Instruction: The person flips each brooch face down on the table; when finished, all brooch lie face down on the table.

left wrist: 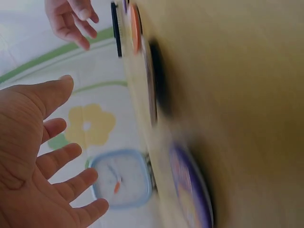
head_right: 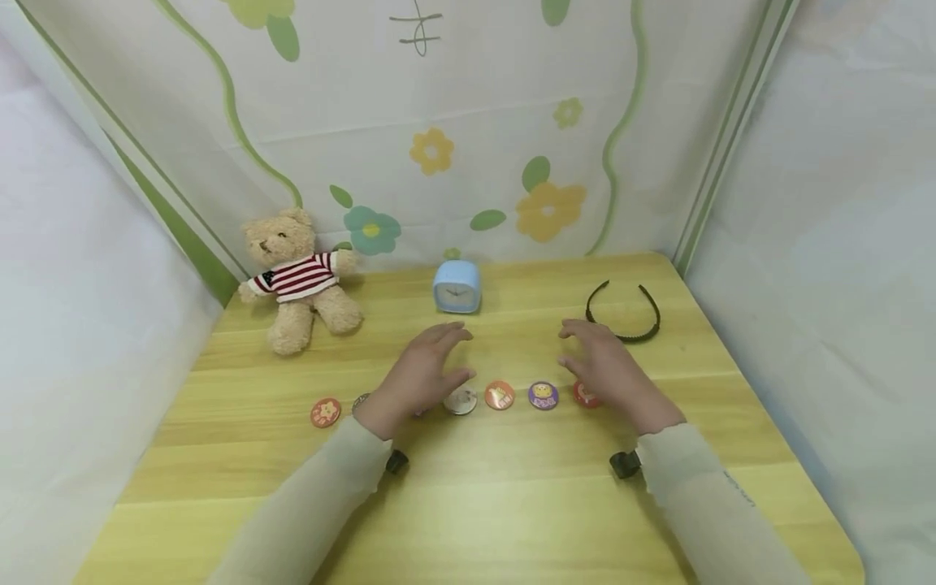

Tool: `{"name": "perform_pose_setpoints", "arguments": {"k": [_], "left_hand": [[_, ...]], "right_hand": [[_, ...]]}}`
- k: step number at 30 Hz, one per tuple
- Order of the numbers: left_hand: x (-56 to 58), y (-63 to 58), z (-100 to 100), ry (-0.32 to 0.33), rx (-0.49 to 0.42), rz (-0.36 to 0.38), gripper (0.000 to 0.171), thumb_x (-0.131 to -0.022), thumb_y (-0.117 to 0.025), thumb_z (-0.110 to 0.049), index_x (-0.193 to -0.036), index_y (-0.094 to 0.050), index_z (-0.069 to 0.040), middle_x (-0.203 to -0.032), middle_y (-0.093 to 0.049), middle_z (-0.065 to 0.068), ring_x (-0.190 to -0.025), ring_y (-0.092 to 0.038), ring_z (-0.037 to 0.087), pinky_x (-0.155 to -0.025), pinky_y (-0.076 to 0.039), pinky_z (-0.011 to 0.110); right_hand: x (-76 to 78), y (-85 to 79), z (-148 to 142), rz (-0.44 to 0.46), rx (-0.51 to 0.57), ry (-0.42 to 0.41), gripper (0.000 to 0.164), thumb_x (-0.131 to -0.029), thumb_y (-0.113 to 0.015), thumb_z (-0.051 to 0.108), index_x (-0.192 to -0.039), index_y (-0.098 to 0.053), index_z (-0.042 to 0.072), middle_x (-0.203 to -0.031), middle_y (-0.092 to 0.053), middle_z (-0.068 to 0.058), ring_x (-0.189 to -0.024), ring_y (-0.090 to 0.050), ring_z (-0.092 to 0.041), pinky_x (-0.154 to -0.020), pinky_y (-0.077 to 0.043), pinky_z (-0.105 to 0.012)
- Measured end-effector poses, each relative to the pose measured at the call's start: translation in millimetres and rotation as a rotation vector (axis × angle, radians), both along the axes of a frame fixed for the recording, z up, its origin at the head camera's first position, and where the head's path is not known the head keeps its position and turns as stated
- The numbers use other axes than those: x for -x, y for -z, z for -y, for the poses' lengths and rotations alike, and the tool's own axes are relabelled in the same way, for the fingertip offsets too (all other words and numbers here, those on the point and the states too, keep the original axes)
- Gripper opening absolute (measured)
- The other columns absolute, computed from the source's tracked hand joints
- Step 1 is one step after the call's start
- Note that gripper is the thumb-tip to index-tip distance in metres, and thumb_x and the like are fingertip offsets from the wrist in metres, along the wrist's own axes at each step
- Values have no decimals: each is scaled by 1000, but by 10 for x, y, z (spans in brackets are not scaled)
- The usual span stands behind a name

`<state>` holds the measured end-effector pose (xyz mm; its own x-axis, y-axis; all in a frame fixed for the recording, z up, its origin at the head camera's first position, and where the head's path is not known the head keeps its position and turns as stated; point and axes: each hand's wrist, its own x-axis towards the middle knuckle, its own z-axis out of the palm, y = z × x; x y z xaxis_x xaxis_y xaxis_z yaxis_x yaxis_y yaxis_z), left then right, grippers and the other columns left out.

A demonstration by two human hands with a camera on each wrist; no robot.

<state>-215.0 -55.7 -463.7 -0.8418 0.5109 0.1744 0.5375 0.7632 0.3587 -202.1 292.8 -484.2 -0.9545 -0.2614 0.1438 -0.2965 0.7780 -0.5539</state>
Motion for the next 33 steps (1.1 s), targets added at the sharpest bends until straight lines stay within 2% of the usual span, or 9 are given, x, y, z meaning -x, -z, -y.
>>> {"name": "perform_pose_setpoints", "arguments": {"k": [6,10,12,16,20,25,29,33], "left_hand": [[16,30,-276,58,-86,108,53,-102,-80,-36,-149,-61,-21,-163,-56,1,-154,-49,26,-127,-41,45],[28,81,-457,90,-146,197,51,-101,-81,-31,-148,-63,-21,-161,-59,-1,-153,-51,26,-128,-40,43],[26,101,-544,106,-162,208,52,-101,-82,-29,-148,-63,-20,-159,-60,-1,-152,-51,26,-128,-40,42],[5,103,-725,128,-135,201,53,-99,-83,-29,-148,-64,-20,-158,-61,0,-152,-51,26,-129,-38,40],[-19,114,-901,146,-103,226,48,-101,-82,-31,-145,-66,-22,-158,-62,-2,-152,-51,27,-129,-38,41],[-23,177,-1084,160,-58,244,39,-102,-79,-32,-139,-69,-25,-154,-65,-6,-148,-54,25,-126,-40,45],[-30,232,-1215,186,-22,229,36,-101,-80,-33,-136,-72,-25,-142,-72,-9,-139,-61,22,-121,-44,44],[-76,280,-1350,219,25,201,38,-99,-82,-39,-135,-74,-28,-122,-78,-13,-132,-64,20,-117,-46,42]], "right_hand": [[-44,43,-169,80,7,23,41,-106,-74,21,-143,-63,9,-166,-52,-16,-155,-42,-50,-122,-36,-72],[-88,87,-264,86,7,29,40,-105,-74,19,-143,-64,8,-162,-57,-18,-153,-44,-51,-123,-35,-72],[-114,113,-310,93,1,32,41,-106,-73,19,-144,-63,8,-160,-58,-18,-152,-46,-51,-122,-35,-72],[-162,138,-391,111,-15,50,41,-106,-74,19,-144,-65,8,-154,-63,-20,-147,-52,-50,-120,-39,-70],[-211,146,-447,137,-15,63,34,-105,-75,22,-136,-70,10,-145,-69,-20,-142,-58,-48,-117,-43,-68],[-268,182,-509,163,-13,62,23,-105,-76,26,-126,-75,19,-136,-75,-13,-136,-64,-43,-113,-48,-66],[-302,193,-524,180,-8,59,16,-104,-78,28,-120,-77,25,-130,-77,-7,-134,-65,-41,-110,-50,-65],[-344,185,-527,194,20,45,16,-101,-81,26,-117,-79,25,-130,-78,-6,-134,-65,-41,-110,-50,-66]]}}
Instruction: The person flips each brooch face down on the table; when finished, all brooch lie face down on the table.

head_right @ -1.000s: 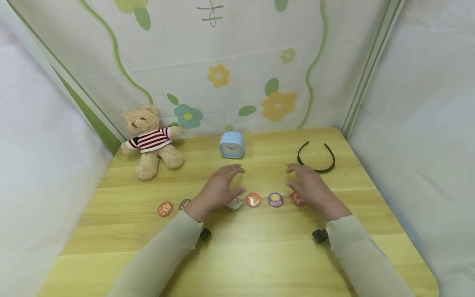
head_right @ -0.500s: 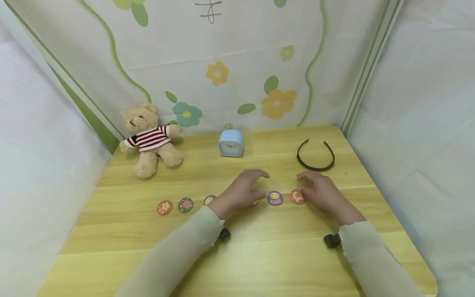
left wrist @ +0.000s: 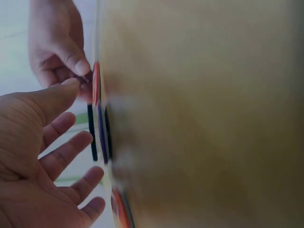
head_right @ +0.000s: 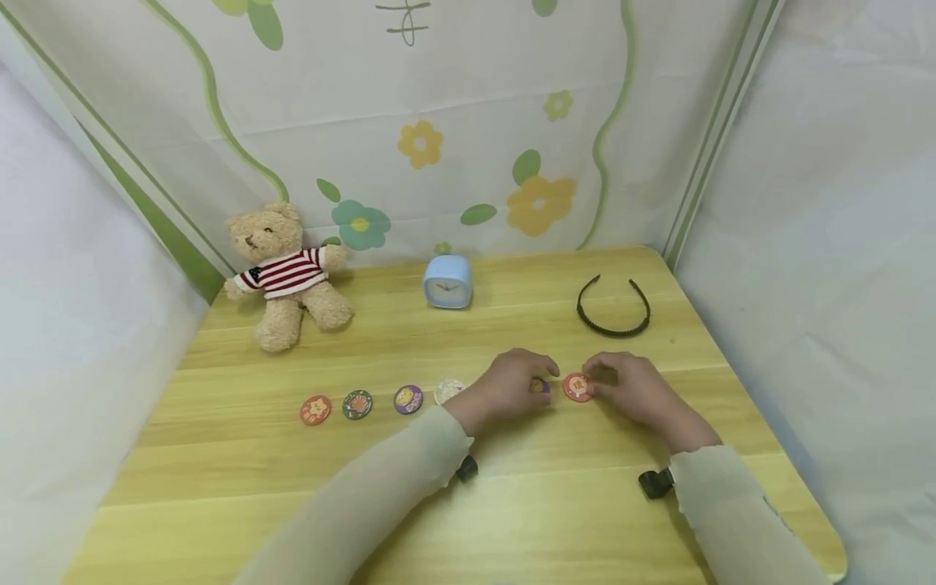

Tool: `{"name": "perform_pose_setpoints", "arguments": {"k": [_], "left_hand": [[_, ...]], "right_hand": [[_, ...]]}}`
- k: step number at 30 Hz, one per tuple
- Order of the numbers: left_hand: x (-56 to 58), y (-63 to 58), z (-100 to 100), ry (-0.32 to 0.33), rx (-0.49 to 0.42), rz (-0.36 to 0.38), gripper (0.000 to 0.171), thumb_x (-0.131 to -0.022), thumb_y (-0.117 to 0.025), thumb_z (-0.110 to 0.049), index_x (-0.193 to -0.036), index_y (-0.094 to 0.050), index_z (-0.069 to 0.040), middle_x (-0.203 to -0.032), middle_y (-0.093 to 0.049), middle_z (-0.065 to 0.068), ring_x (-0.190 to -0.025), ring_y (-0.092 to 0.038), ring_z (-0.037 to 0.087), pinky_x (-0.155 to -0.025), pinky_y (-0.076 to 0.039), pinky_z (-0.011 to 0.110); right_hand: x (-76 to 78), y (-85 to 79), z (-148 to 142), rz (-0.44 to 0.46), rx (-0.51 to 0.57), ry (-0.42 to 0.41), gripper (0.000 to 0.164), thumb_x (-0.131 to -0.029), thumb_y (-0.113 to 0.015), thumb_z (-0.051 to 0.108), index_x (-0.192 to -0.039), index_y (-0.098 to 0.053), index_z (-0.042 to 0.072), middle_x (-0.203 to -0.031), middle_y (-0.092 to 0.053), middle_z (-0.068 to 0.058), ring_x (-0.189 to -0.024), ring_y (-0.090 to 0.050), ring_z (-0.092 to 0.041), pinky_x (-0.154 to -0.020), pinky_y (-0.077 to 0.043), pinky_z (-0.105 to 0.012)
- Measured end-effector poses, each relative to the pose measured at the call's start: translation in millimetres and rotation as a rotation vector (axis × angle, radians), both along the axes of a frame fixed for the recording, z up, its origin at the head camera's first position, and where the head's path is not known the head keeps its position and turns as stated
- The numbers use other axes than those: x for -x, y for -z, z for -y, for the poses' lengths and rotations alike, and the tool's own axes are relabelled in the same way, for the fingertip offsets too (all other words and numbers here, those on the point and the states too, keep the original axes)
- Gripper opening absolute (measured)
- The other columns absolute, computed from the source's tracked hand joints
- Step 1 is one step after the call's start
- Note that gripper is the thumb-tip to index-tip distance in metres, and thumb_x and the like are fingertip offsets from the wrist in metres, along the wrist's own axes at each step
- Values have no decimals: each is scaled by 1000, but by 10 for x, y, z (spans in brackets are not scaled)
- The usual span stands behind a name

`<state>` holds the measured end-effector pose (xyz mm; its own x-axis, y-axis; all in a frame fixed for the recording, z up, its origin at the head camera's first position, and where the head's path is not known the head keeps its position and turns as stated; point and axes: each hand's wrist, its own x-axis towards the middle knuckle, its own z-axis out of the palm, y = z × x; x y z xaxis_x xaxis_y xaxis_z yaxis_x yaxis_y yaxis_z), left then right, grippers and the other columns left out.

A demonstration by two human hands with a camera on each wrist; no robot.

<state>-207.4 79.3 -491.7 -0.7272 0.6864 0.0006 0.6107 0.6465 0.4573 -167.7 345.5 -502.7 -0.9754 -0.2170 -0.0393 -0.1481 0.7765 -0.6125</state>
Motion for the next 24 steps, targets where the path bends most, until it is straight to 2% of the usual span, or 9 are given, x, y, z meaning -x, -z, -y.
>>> {"name": "perform_pose_setpoints", "arguments": {"k": [2,4,6,10,12,19,24], "left_hand": [[-22,21,-58,6,9,-8,38,-98,-82,-41,-133,-74,-30,-107,-78,-14,-130,-63,18,-117,-46,42],[-43,31,-104,7,16,-19,37,-97,-83,-42,-131,-74,-32,-100,-76,-15,-131,-62,17,-117,-45,41],[-58,27,-142,4,22,-30,35,-96,-84,-39,-130,-75,-33,-101,-77,-15,-131,-61,17,-117,-44,42],[-70,22,-208,4,57,-54,37,-94,-86,-37,-129,-76,-32,-127,-77,-14,-133,-61,18,-116,-45,44],[-65,33,-239,7,70,-53,36,-93,-87,-37,-127,-76,-33,-130,-76,-15,-132,-60,18,-116,-45,43],[-46,89,-318,28,60,-72,23,-92,-88,-32,-113,-80,-33,-114,-77,-20,-119,-61,13,-107,-49,40],[-52,81,-351,26,59,-115,13,-96,-84,-28,-107,-81,-32,-105,-76,-20,-107,-60,9,-100,-48,32]], "right_hand": [[-9,6,-5,2,15,-10,17,-99,-83,26,-115,-79,26,-129,-77,-4,-134,-65,-40,-110,-49,-65],[-13,23,-12,2,18,-16,17,-97,-86,26,-113,-79,27,-129,-78,-1,-133,-65,-36,-111,-49,-62],[-15,39,-19,0,17,-28,19,-95,-88,27,-111,-79,28,-128,-78,2,-133,-65,-33,-111,-49,-60],[-14,68,-30,-20,16,-47,21,-92,-91,26,-108,-79,28,-127,-77,3,-132,-64,-32,-112,-47,-61],[-14,79,-34,-30,18,-58,21,-91,-91,24,-108,-78,28,-127,-77,2,-132,-63,-34,-112,-46,-62],[-3,112,-44,-52,13,-75,22,-90,-92,19,-102,-79,31,-122,-78,4,-128,-63,-34,-111,-46,-62],[-6,117,-58,-83,-13,-82,22,-90,-92,19,-101,-80,33,-121,-78,5,-125,-65,-31,-109,-47,-60]]}}
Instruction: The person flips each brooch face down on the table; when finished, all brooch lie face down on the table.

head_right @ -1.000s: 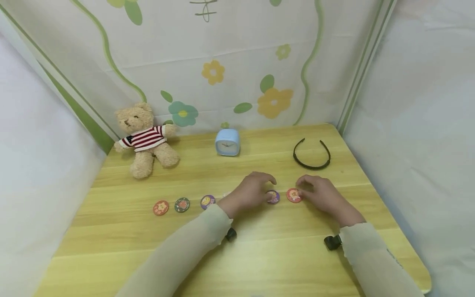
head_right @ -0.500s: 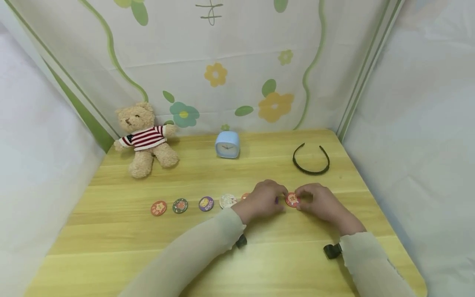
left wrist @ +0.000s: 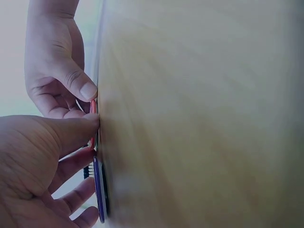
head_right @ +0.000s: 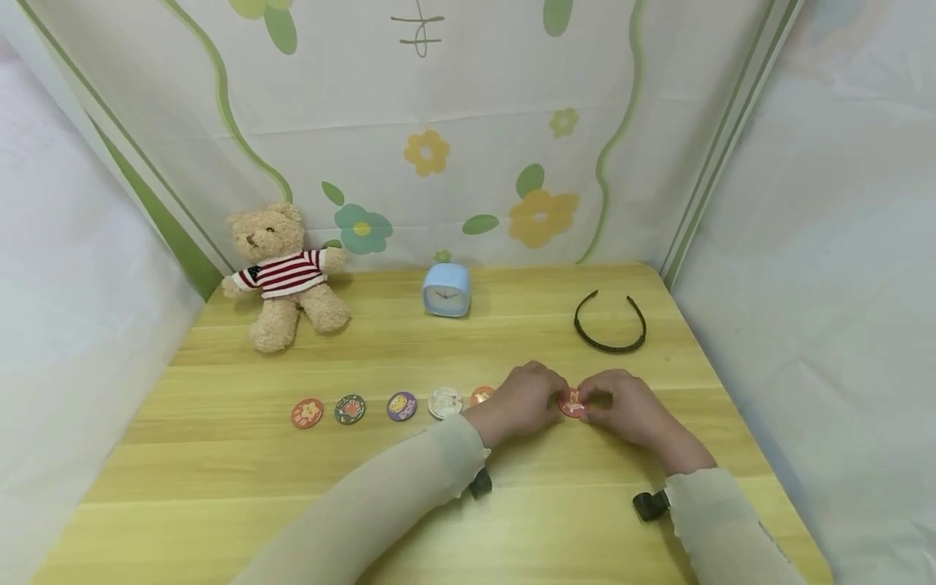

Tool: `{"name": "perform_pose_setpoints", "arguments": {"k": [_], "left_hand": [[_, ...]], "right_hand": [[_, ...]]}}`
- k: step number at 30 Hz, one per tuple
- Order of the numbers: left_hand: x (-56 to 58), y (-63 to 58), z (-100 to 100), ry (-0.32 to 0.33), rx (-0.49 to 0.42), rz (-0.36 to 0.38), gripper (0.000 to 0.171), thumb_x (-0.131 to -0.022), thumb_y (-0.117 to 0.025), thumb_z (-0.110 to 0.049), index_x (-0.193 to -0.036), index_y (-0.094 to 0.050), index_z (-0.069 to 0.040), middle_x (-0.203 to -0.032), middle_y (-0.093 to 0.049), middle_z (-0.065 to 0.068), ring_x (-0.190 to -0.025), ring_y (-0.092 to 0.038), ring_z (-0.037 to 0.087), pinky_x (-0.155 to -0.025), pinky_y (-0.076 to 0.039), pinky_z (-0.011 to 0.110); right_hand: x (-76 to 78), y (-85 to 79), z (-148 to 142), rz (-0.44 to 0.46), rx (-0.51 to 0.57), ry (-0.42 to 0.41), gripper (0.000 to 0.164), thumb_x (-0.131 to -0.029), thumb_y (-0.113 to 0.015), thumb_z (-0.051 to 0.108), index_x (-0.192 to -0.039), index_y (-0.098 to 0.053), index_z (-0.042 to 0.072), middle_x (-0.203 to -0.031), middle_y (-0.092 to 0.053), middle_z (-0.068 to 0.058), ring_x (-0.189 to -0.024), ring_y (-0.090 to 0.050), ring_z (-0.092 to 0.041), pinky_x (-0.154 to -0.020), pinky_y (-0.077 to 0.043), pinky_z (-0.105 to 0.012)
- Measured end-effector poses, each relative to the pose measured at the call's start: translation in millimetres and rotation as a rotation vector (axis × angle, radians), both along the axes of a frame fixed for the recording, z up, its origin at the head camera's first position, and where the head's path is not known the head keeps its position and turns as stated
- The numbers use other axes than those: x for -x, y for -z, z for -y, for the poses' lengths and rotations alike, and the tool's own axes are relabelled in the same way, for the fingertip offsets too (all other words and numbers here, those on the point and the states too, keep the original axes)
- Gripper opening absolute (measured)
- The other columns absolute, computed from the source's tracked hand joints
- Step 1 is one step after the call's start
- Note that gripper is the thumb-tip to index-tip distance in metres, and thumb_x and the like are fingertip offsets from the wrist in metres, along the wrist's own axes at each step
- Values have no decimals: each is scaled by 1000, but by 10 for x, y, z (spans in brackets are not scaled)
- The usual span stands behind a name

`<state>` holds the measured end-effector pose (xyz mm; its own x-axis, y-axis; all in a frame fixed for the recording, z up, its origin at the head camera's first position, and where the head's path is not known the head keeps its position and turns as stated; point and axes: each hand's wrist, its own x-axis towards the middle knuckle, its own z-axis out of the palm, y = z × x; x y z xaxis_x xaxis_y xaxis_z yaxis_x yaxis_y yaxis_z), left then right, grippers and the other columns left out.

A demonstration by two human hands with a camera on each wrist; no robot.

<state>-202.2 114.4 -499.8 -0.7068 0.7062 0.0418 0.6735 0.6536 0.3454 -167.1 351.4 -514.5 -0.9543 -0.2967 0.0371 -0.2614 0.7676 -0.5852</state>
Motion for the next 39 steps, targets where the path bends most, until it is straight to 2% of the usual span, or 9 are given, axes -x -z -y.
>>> {"name": "perform_pose_setpoints", "arguments": {"k": [4,8,15,19,22,27,31,36,39], "left_hand": [[-20,-11,-11,18,14,-45,6,-99,-81,-28,-104,-80,-31,-94,-73,-20,-96,-58,7,-93,-47,28],[-27,-8,-26,27,32,-70,4,-102,-78,-30,-105,-81,-30,-90,-70,-20,-93,-58,6,-92,-48,27],[-18,-14,-32,23,55,-80,17,-110,-67,-35,-114,-83,-35,-104,-79,-20,-97,-65,6,-98,-52,30],[20,-25,-46,16,69,-114,23,-113,-61,-34,-112,-83,-35,-93,-76,-19,-81,-63,2,-87,-52,24],[34,-42,-59,-6,53,-126,25,-114,-60,-30,-109,-84,-33,-86,-74,-17,-70,-57,1,-76,-50,21],[26,-69,-81,-55,29,-128,20,-113,-62,-26,-120,-80,-31,-98,-80,-15,-76,-63,1,-81,-53,22],[15,-76,-102,-78,27,-88,21,-110,-65,-25,-129,-70,-31,-94,-80,-13,-77,-64,2,-91,-55,27],[-2,-70,-128,-56,41,-63,15,-105,-71,-24,-119,-68,-29,-90,-75,-14,-78,-62,4,-90,-53,31],[-2,-50,-148,-48,63,-55,17,-103,-75,-25,-117,-69,-30,-94,-75,-15,-81,-62,5,-89,-51,31]], "right_hand": [[-37,23,-7,-40,-38,4,24,-89,-92,16,-103,-82,34,-121,-78,6,-123,-66,-28,-107,-51,-56],[-49,33,-11,-71,-58,-4,24,-90,-91,18,-107,-83,33,-122,-78,6,-123,-66,-26,-106,-53,-55],[-60,-1,-54,-64,-63,7,16,-101,-80,30,-116,-84,32,-122,-80,4,-122,-70,-31,-104,-54,-58],[-64,-36,-71,-52,-38,42,20,-109,-70,34,-121,-84,27,-123,-81,-2,-122,-72,-36,-103,-56,-61],[-54,-43,-49,-76,-20,59,22,-111,-66,32,-122,-84,23,-122,-81,-4,-120,-74,-34,-100,-59,-59],[-12,-8,2,-168,-28,73,12,-107,-73,22,-114,-83,26,-111,-83,5,-106,-75,-18,-90,-62,-43],[-4,9,9,-178,-21,79,11,-102,-78,16,-104,-79,27,-101,-81,11,-97,-72,-9,-85,-61,-36],[-18,17,0,-174,-24,79,13,-103,-78,16,-103,-79,29,-102,-81,12,-99,-72,-7,-86,-60,-33],[-37,9,-8,-167,-15,70,12,-102,-79,17,-108,-83,27,-107,-83,6,-103,-75,-13,-88,-61,-31]]}}
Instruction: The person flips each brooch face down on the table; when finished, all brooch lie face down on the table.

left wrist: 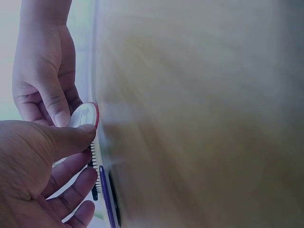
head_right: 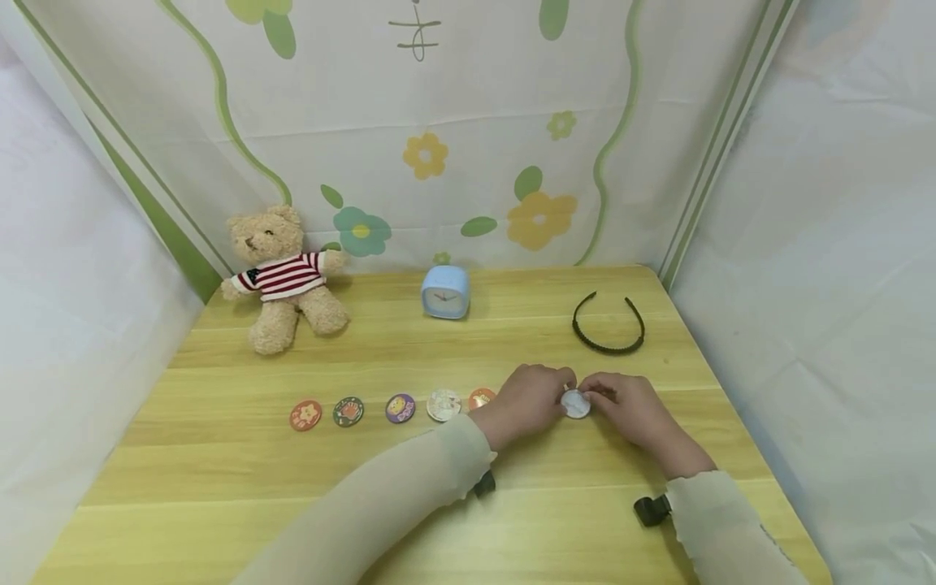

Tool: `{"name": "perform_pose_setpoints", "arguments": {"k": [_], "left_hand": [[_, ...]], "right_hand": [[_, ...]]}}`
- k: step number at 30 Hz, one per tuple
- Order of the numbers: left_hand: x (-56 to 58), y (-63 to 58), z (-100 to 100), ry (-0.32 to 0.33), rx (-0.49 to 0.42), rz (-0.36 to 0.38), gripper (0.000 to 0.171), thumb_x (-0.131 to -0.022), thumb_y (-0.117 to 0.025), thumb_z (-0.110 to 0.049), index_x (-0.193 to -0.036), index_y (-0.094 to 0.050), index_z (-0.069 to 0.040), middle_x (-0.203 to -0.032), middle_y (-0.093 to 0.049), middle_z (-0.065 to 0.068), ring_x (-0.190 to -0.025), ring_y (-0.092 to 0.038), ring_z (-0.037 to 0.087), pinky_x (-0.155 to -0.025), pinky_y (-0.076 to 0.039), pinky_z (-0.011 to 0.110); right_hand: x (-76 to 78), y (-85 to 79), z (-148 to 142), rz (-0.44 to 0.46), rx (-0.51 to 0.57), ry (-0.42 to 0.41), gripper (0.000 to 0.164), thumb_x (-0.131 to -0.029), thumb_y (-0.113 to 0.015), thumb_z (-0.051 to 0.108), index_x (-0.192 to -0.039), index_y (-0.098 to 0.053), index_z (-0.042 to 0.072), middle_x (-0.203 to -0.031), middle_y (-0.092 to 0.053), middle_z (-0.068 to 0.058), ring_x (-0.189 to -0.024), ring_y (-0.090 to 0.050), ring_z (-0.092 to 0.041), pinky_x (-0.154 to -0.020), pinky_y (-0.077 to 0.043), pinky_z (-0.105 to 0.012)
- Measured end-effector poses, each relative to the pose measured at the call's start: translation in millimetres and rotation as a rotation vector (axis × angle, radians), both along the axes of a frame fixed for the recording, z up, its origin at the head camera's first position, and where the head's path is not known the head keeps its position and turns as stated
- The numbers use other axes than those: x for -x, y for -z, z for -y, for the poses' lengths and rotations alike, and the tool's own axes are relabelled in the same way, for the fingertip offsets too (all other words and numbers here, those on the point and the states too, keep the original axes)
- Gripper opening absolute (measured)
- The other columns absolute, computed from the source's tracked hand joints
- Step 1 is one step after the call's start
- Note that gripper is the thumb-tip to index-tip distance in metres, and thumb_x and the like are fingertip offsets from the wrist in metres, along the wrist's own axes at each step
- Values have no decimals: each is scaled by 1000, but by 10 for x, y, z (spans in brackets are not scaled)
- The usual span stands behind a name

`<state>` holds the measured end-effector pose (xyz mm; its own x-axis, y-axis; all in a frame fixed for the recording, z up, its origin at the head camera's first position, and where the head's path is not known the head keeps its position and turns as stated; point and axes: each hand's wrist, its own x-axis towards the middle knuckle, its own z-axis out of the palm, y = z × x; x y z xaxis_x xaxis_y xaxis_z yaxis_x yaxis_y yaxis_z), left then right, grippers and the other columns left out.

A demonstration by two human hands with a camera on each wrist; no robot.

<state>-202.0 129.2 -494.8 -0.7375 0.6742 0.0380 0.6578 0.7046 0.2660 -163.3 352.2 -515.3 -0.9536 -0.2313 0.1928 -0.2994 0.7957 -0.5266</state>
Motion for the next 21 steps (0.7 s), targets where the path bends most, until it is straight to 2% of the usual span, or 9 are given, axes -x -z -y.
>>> {"name": "perform_pose_setpoints", "arguments": {"k": [3,7,10,18,21], "left_hand": [[10,26,-23,-13,16,14,23,-103,-77,-29,-125,-69,-31,-103,-78,-14,-89,-65,6,-92,-51,31],[25,31,-49,-28,14,21,30,-103,-77,-31,-132,-70,-31,-111,-79,-12,-97,-69,9,-94,-53,31],[34,24,-69,-32,12,20,31,-103,-77,-29,-133,-73,-30,-113,-80,-12,-100,-69,11,-93,-53,31],[48,23,-90,-12,-28,36,13,-102,-79,-33,-115,-82,-35,-109,-80,-19,-98,-65,7,-88,-50,28],[64,28,-97,-9,-44,58,12,-102,-80,-34,-114,-83,-36,-109,-79,-20,-97,-64,6,-89,-49,24]], "right_hand": [[-22,-19,-14,47,12,3,19,-99,-83,19,-117,-84,23,-115,-83,0,-111,-77,-22,-94,-62,-36],[-35,-50,-44,141,27,9,35,-95,-87,20,-130,-80,19,-129,-80,-6,-125,-72,-34,-105,-58,-54],[-30,-54,-67,168,30,6,39,-96,-87,19,-134,-79,17,-134,-77,-10,-131,-67,-41,-108,-54,-63],[-22,-10,-130,154,-1,6,36,-97,-85,19,-132,-80,16,-132,-78,-11,-129,-67,-42,-107,-53,-64],[-21,-5,-150,143,-7,-2,34,-97,-85,21,-131,-80,17,-131,-78,-10,-128,-68,-41,-107,-53,-64]]}}
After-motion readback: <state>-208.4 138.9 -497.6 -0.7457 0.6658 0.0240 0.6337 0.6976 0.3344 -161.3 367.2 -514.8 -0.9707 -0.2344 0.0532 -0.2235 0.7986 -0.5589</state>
